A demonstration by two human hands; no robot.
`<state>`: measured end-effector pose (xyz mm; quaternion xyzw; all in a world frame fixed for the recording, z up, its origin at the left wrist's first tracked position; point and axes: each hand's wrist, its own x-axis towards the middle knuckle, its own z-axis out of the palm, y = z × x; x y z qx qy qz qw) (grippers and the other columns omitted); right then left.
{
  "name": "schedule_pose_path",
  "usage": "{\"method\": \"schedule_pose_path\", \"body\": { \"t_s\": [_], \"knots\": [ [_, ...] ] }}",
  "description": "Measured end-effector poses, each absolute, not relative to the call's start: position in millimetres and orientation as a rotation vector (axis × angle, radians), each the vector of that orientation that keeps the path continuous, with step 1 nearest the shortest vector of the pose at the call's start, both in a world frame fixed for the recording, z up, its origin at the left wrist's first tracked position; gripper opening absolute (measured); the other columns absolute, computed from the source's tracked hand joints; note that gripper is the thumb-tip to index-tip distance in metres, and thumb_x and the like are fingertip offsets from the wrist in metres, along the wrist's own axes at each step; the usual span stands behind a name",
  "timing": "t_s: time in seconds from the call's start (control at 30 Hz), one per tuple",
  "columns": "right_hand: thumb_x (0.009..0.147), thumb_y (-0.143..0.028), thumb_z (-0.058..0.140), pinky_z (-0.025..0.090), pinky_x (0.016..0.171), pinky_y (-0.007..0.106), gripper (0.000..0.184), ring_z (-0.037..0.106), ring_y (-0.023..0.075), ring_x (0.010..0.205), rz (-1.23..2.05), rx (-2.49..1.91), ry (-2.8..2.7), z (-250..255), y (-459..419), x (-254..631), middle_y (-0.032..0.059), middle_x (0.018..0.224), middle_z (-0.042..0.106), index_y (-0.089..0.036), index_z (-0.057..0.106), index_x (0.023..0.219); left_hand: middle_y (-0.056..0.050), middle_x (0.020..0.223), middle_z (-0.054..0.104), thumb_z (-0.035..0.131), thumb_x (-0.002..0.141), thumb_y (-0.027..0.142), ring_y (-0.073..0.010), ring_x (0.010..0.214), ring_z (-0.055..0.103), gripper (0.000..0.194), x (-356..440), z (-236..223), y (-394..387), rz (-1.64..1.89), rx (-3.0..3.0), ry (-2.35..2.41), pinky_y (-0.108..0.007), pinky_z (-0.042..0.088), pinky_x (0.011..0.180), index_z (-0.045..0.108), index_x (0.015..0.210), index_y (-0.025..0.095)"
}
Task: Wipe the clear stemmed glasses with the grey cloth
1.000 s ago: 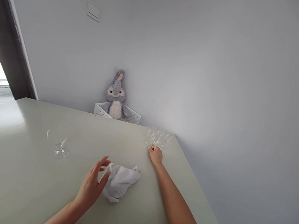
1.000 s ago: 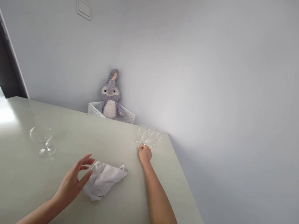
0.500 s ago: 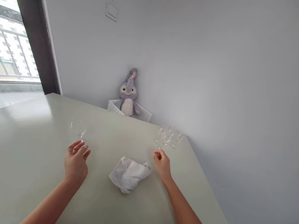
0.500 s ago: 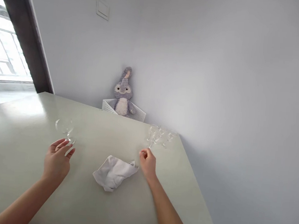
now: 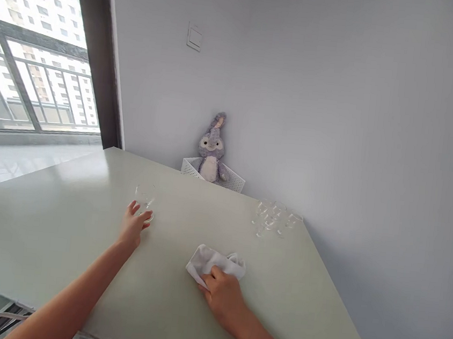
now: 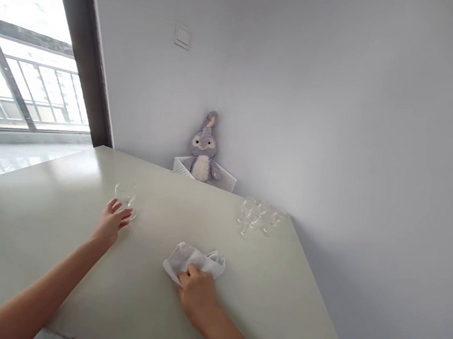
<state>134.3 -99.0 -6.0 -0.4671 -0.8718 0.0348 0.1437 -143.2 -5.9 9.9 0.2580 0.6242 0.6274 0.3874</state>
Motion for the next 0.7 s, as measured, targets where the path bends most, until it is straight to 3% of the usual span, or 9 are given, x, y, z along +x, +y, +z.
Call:
{"method": "schedule_pose_path", "body": {
  "t_s": [0.13,0.33,0.43,0.5,0.6,0.7],
  "knots": [
    [0.083,-0.034,0.045,0.033,0.052,0.023,0.029,0.047,0.0124,0.056,0.519,-1.325,-2.169,3.5,-95.1,144.4,-0.0003,0.063,0.051,-0.019,0.054,0.06,-0.006,0.107,0.051,0.07,0.058,0.031,-0.0078,0.065,0.057,0.076,-142.7,16.1,5.3,1.557,0.678,1.461,-0.021,0.046,0.055,0.033,0.124,0.029],
    [0.076,-0.05,0.049,0.022,0.044,0.022,0.04,0.027,0.0084,0.048,1.029,-1.293,-1.401,30.9,-81.9,163.8,-0.0049,0.053,0.029,-0.018,0.04,0.055,-0.002,0.093,0.049,0.069,0.061,0.037,-0.0088,0.067,0.057,0.065,-108.4,23.9,12.1,1.504,0.855,1.334,-0.026,0.049,0.06,0.039,0.117,0.026],
    [0.076,-0.051,0.049,0.024,0.045,0.022,0.04,0.026,0.0093,0.05,0.983,-1.24,-1.179,51.7,-76.6,170.0,-0.0045,0.053,0.028,-0.019,0.039,0.055,-0.001,0.091,0.048,0.065,0.065,0.035,-0.0093,0.067,0.057,0.06,-73.8,30.9,10.2,1.482,1.052,1.264,-0.029,0.05,0.064,0.038,0.117,0.025],
    [0.078,-0.049,0.048,0.029,0.049,0.023,0.037,0.032,0.011,0.054,0.807,-1.212,-1.221,64.7,-75.2,170.2,-0.0026,0.057,0.035,-0.019,0.042,0.058,-0.002,0.095,0.048,0.063,0.067,0.031,-0.0103,0.069,0.057,0.057,-50.9,34.0,8.4,1.502,1.25,1.26,-0.031,0.05,0.067,0.038,0.118,0.025],
    [0.079,-0.046,0.048,0.033,0.056,0.024,0.031,0.038,0.013,0.061,0.547,-1.199,-1.337,73.8,-73.0,164.3,-0.0005,0.065,0.043,-0.018,0.048,0.063,-0.005,0.105,0.045,0.059,0.072,0.025,-0.0141,0.085,0.056,0.049,-25.4,32.8,5.1,1.589,1.618,1.254,-0.035,0.048,0.078,0.04,0.117,0.027],
    [0.081,-0.046,0.045,0.034,0.055,0.023,0.031,0.039,0.0126,0.06,0.621,-1.209,-1.201,66.6,-68.1,152.3,-0.0011,0.065,0.045,-0.018,0.053,0.072,-0.006,0.112,0.04,0.052,0.077,0.022,-0.0149,0.094,0.053,0.043,-11.1,23.1,-0.2,1.65,1.845,1.202,-0.036,0.047,0.082,0.04,0.117,0.027]
  ]
}}
